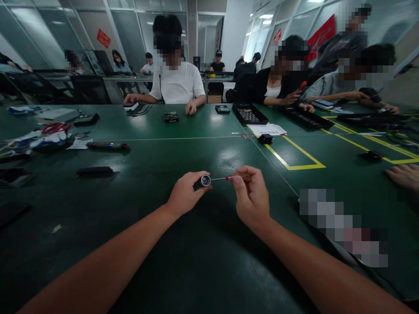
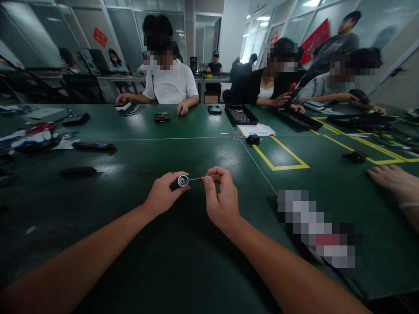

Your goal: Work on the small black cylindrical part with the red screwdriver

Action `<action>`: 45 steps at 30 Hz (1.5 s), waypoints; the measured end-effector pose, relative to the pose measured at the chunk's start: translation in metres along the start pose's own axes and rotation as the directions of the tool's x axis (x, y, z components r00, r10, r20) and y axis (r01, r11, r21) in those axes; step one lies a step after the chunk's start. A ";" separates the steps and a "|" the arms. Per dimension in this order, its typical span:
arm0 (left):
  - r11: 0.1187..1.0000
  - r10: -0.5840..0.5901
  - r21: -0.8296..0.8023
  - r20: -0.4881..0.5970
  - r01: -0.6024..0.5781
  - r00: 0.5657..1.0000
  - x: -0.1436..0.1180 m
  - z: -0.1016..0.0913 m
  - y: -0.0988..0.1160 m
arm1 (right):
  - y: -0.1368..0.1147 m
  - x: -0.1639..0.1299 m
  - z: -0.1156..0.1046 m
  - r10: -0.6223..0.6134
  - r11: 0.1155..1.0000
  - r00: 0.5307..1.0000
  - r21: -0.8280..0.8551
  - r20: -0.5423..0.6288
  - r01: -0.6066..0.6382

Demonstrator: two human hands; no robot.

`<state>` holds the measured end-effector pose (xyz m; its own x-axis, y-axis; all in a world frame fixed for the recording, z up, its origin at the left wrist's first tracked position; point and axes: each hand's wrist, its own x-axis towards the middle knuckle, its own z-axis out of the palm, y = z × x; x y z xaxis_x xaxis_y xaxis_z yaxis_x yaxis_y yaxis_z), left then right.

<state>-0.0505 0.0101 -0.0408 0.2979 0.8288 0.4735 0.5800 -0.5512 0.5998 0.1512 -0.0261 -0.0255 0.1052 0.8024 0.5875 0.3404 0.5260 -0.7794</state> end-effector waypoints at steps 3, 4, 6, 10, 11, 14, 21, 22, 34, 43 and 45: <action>1.000 0.024 -0.002 0.013 -0.024 1.000 -0.002 0.000 0.001 | -0.005 0.001 -0.002 -0.019 1.000 0.999 -0.006 0.027 0.019; 1.000 0.026 -0.001 0.011 -0.026 1.000 -0.002 0.000 0.001 | -0.007 0.001 -0.002 -0.017 1.000 0.999 -0.015 0.039 0.018; 1.000 0.020 0.006 0.017 -0.021 1.000 -0.003 0.000 0.002 | -0.009 0.002 -0.002 0.001 1.000 0.999 -0.030 0.051 0.000; 1.000 -0.008 -0.002 0.028 0.008 1.000 -0.001 0.000 0.003 | -0.003 0.007 0.002 0.132 0.991 0.991 0.033 0.006 -0.132; 1.000 0.002 -0.005 0.020 -0.002 1.000 0.000 0.000 0.003 | 0.000 0.009 0.003 0.202 0.975 0.979 0.098 -0.008 -0.200; 0.998 0.064 0.019 -0.006 -0.064 0.998 0.003 -0.003 0.000 | 0.011 0.019 0.004 0.510 0.762 0.857 0.426 0.071 -0.489; 0.998 -0.052 0.034 -0.010 0.052 0.999 0.004 -0.005 -0.017 | 0.019 0.023 0.005 0.540 0.682 0.839 0.552 0.062 -0.479; 0.998 -0.052 0.029 -0.010 0.053 0.999 0.004 -0.004 -0.017 | 0.019 0.021 0.005 0.496 0.732 0.867 0.517 0.041 -0.443; 1.000 0.015 0.010 0.006 -0.015 1.000 0.001 -0.001 -0.006 | 0.004 0.016 0.002 0.237 0.959 0.971 0.151 0.042 -0.241; 1.000 0.000 0.006 0.061 0.000 0.998 0.001 -0.002 -0.005 | -0.009 0.010 -0.004 0.197 0.976 0.977 0.084 0.079 -0.203; 1.000 -0.007 0.000 0.054 0.007 0.999 0.000 -0.002 -0.006 | -0.008 0.010 -0.003 0.190 0.977 0.980 0.081 0.062 -0.195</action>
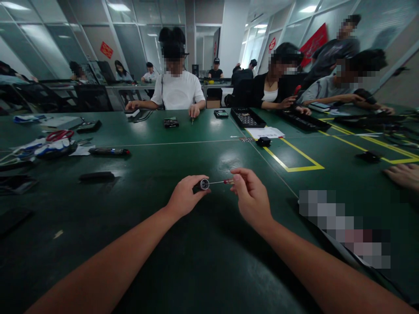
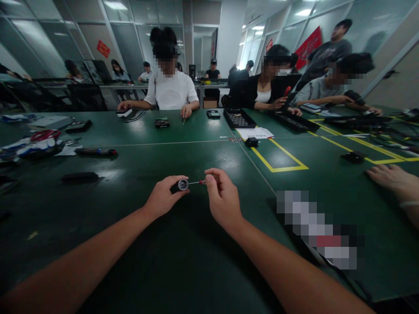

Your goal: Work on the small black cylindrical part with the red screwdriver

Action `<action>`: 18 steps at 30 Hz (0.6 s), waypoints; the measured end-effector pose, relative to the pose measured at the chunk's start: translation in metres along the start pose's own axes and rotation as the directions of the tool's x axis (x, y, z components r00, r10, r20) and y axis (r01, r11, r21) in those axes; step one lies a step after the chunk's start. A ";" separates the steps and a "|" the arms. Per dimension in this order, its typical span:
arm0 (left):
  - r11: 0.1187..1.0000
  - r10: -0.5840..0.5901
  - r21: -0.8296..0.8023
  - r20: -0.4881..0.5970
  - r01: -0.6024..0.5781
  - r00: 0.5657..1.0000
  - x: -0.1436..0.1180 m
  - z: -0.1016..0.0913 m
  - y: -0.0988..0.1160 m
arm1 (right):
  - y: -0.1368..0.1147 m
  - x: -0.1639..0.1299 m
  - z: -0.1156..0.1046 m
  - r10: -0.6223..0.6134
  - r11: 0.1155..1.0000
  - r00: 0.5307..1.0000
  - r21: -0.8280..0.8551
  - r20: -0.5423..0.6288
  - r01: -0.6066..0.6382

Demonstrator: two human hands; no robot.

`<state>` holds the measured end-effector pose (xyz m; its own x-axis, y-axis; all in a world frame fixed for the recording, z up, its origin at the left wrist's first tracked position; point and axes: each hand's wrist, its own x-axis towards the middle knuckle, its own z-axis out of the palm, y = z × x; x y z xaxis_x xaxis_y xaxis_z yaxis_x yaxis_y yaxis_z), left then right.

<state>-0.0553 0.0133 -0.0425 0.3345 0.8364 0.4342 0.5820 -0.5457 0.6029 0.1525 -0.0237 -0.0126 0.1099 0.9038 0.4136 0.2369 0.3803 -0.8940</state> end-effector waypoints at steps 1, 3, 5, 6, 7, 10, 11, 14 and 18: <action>1.000 -0.001 -0.004 -0.004 0.001 1.000 0.000 0.000 0.000 | 0.001 0.000 0.000 -0.003 1.000 1.000 0.010 0.001 0.003; 1.000 0.005 -0.010 -0.007 -0.005 1.000 0.000 0.001 -0.001 | 0.002 0.000 0.000 -0.012 1.000 1.000 0.018 0.016 0.012; 1.000 0.019 -0.008 0.000 -0.019 1.000 0.000 0.001 -0.001 | 0.002 0.000 0.000 -0.020 1.000 0.999 -0.005 0.027 0.020; 1.000 0.026 -0.004 0.006 -0.026 1.000 0.000 0.001 -0.001 | 0.001 0.000 -0.001 -0.023 0.999 0.999 -0.024 0.026 0.023; 0.999 0.032 0.002 0.012 -0.032 0.999 0.000 0.002 -0.001 | -0.001 0.000 -0.001 -0.026 0.999 0.999 -0.047 0.023 0.027; 0.999 0.044 0.014 0.018 -0.044 0.999 0.000 0.002 -0.001 | -0.004 -0.001 -0.001 -0.037 0.994 0.999 -0.107 0.011 0.038; 0.999 0.045 0.012 0.014 -0.045 0.999 0.000 0.002 -0.001 | -0.004 -0.001 -0.001 -0.042 0.994 0.999 -0.105 0.006 0.043; 0.999 0.038 -0.002 0.001 -0.038 0.999 0.000 0.002 -0.001 | -0.002 -0.002 -0.002 -0.054 0.997 0.999 -0.059 -0.005 0.054; 0.999 0.036 0.009 0.003 -0.036 0.999 0.000 0.002 0.000 | -0.001 -0.001 -0.002 -0.043 0.996 0.999 -0.073 0.024 0.044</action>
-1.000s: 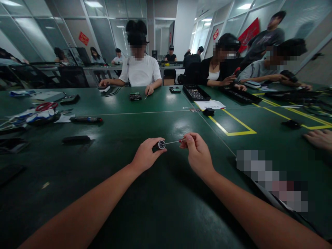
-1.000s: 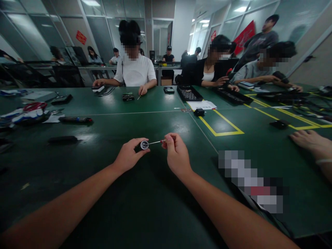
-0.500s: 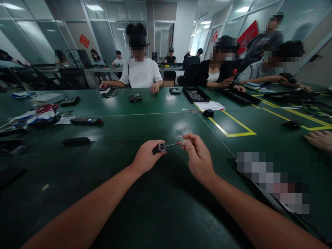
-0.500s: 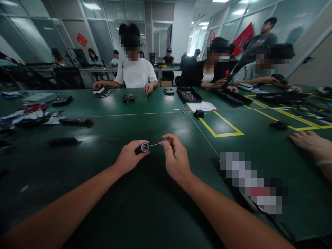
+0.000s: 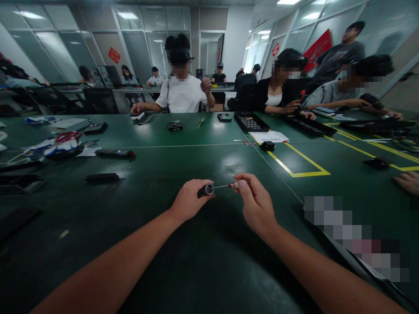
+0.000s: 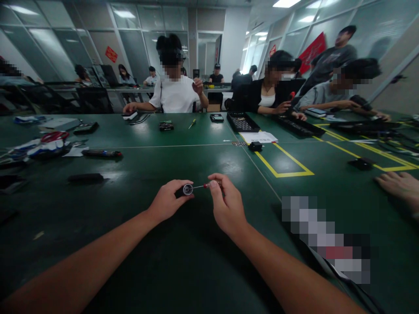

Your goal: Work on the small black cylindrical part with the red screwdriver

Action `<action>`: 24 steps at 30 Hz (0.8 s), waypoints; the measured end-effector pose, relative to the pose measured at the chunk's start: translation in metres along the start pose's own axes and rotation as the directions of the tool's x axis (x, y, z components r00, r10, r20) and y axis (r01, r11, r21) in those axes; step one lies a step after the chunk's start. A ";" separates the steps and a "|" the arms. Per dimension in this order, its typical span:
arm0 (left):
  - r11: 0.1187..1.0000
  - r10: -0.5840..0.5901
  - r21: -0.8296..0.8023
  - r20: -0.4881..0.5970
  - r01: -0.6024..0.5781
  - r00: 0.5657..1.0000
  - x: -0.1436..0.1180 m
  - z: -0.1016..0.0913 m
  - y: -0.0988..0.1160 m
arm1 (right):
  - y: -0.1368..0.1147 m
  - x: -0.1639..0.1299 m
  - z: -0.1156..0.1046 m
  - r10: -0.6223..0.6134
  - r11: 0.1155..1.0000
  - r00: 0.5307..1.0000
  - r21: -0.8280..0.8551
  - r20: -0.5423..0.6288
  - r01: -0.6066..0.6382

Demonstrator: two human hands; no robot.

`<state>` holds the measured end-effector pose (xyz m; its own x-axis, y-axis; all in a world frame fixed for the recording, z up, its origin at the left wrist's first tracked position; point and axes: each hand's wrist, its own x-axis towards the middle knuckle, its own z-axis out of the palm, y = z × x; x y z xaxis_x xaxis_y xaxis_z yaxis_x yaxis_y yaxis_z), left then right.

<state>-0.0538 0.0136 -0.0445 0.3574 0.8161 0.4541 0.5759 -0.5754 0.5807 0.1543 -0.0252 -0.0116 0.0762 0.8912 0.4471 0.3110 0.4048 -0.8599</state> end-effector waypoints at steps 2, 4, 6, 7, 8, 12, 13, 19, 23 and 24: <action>1.000 0.007 0.002 0.010 -0.007 1.000 0.000 0.000 0.001 | -0.001 0.001 -0.001 -0.005 0.999 1.000 -0.037 0.008 0.005; 1.000 0.013 -0.001 0.015 -0.013 1.000 0.001 -0.001 0.001 | -0.002 0.001 -0.001 -0.023 0.998 1.000 -0.054 0.008 0.023; 1.000 0.011 0.008 0.013 -0.012 1.000 0.001 -0.001 0.002 | -0.002 0.000 -0.001 -0.039 0.999 0.999 -0.024 0.001 0.039; 1.000 0.012 0.015 0.012 -0.012 1.000 0.000 -0.001 0.002 | -0.001 -0.001 -0.001 -0.041 0.999 0.999 -0.008 -0.004 0.041; 1.000 0.015 0.022 0.013 -0.015 1.000 0.000 -0.001 0.002 | -0.001 -0.002 -0.001 -0.043 0.999 0.999 0.002 -0.008 0.043; 0.998 0.050 0.033 0.031 -0.051 0.998 -0.001 0.000 0.004 | 0.000 -0.001 0.003 -0.031 0.999 0.999 0.015 -0.021 0.031; 0.997 0.063 0.033 0.030 -0.064 0.998 -0.001 0.000 0.005 | 0.001 0.001 0.003 -0.004 0.999 0.999 0.050 -0.041 0.006; 0.995 0.075 0.072 -0.003 -0.074 0.997 0.003 -0.005 0.004 | 0.017 0.023 0.001 0.481 0.681 0.867 0.566 0.132 -0.464; 0.995 -0.026 0.101 0.024 0.024 0.999 0.003 -0.006 0.000 | 0.025 0.026 0.003 0.453 0.706 0.891 0.599 0.029 -0.378; 0.994 -0.025 0.105 0.023 0.022 0.999 0.003 -0.005 0.000 | 0.025 0.025 0.004 0.423 0.738 0.906 0.578 0.005 -0.348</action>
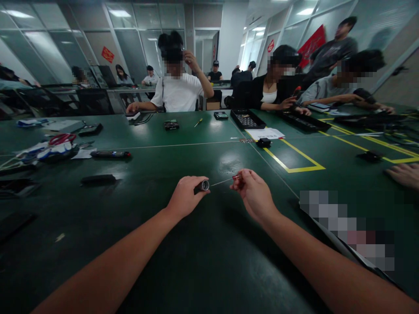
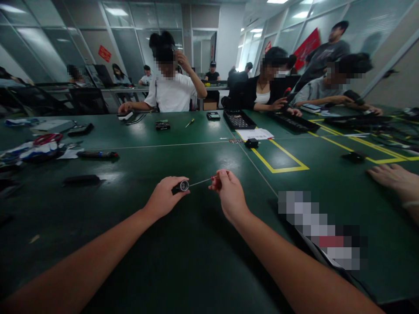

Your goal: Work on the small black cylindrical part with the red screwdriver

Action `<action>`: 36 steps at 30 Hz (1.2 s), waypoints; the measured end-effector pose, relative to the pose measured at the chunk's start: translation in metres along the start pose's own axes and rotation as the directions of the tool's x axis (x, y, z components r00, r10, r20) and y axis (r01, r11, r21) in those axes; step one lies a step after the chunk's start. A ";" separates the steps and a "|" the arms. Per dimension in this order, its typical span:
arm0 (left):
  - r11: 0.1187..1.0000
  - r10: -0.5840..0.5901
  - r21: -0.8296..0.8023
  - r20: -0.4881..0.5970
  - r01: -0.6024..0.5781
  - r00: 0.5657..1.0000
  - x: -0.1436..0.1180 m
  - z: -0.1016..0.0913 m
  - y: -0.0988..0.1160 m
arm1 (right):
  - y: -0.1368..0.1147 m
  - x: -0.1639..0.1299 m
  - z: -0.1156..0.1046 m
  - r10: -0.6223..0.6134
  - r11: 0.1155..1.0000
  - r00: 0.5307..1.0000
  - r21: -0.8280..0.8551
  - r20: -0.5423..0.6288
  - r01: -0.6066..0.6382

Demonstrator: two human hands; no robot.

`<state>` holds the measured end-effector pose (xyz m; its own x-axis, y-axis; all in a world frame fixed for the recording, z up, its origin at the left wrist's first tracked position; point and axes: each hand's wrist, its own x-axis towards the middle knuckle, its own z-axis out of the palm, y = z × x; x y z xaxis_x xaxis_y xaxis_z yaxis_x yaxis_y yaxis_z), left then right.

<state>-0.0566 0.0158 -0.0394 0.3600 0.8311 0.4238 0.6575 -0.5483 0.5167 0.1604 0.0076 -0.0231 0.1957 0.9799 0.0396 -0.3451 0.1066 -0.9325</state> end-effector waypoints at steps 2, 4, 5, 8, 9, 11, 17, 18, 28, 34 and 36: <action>1.000 0.014 0.000 -0.011 -0.014 1.000 0.000 0.001 0.001 | 0.002 -0.003 0.002 -0.064 0.996 0.998 -0.060 0.014 0.065; 1.000 0.026 0.000 -0.026 -0.026 0.999 -0.001 0.002 0.002 | 0.003 -0.007 0.003 -0.119 0.985 0.992 -0.121 0.043 0.123; 1.000 0.030 0.000 -0.032 -0.030 0.999 -0.001 0.003 0.002 | 0.003 -0.008 0.004 -0.141 0.977 0.988 -0.153 0.061 0.149; 0.999 0.040 -0.005 -0.042 -0.040 0.998 -0.001 0.003 0.004 | 0.002 -0.012 0.005 -0.195 0.947 0.976 -0.241 0.099 0.214; 0.999 0.041 -0.008 -0.043 -0.041 0.998 -0.001 0.003 0.004 | 0.001 -0.013 0.005 -0.212 0.935 0.971 -0.267 0.106 0.234; 0.999 0.035 -0.019 -0.045 -0.036 0.998 -0.002 0.003 0.005 | -0.001 -0.016 0.005 -0.249 0.910 0.961 -0.312 0.117 0.273; 0.998 0.008 -0.060 -0.045 -0.011 0.999 -0.002 0.002 0.006 | -0.007 -0.025 0.005 -0.304 0.851 0.930 -0.380 0.207 0.363; 0.998 0.003 -0.070 -0.046 -0.007 0.999 -0.003 0.002 0.005 | -0.009 -0.027 0.006 -0.301 0.849 0.927 -0.379 0.224 0.368; 0.996 -0.026 -0.089 -0.046 0.022 0.999 -0.002 0.004 0.004 | -0.014 -0.037 0.005 -0.396 0.710 0.879 -0.519 0.265 0.476; 0.996 -0.013 -0.087 -0.050 0.008 0.999 -0.003 0.004 0.004 | -0.013 -0.034 0.005 -0.400 0.671 0.865 -0.546 0.303 0.502; 0.996 -0.005 -0.087 -0.043 0.001 0.999 -0.003 0.005 0.004 | -0.016 -0.035 0.006 -0.389 0.677 0.873 -0.552 0.295 0.488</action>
<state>-0.0523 0.0118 -0.0421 0.3283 0.8290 0.4526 0.5977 -0.5534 0.5801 0.1538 -0.0269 -0.0078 0.0347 0.8634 0.5034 0.3683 0.4572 -0.8095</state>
